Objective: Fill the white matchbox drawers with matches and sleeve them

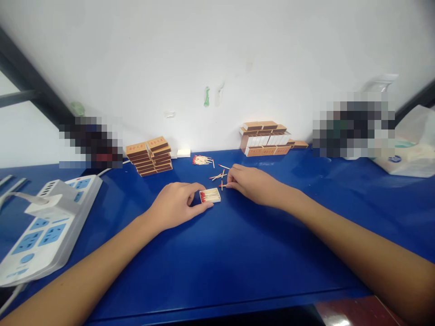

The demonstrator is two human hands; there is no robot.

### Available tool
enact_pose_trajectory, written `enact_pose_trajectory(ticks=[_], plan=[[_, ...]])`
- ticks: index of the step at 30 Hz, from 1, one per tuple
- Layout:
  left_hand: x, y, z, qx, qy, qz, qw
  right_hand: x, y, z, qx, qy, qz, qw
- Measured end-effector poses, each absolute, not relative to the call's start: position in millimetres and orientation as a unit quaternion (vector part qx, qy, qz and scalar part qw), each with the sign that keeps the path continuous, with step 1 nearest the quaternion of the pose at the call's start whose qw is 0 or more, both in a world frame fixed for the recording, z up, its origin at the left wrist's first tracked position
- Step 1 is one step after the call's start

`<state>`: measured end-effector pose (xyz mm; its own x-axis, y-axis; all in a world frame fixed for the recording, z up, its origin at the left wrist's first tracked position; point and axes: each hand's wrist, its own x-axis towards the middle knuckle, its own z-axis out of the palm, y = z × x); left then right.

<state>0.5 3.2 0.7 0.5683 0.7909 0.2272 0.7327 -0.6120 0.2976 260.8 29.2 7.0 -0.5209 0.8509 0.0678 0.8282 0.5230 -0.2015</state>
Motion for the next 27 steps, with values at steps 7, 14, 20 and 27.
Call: enact_pose_trajectory(ticks=[7,14,20,27], plan=[[0.2,2.5,0.1,0.883,0.428,0.175,0.081,266.9,28.9,16.6,-0.474,-0.873,0.08,0.083],[0.0,3.1,-0.5,0.882,0.43,0.176,0.08,264.5,28.4,11.8,-0.479,-0.873,0.079,0.054],[0.1,2.4,0.3,0.883,0.429,0.173,0.077,262.3,25.4,12.7,-0.478,-0.874,0.074,0.047],[0.9,2.3,1.5,0.883,0.429,0.171,0.084,259.4,20.6,17.2,-0.422,-0.889,0.093,0.152]])
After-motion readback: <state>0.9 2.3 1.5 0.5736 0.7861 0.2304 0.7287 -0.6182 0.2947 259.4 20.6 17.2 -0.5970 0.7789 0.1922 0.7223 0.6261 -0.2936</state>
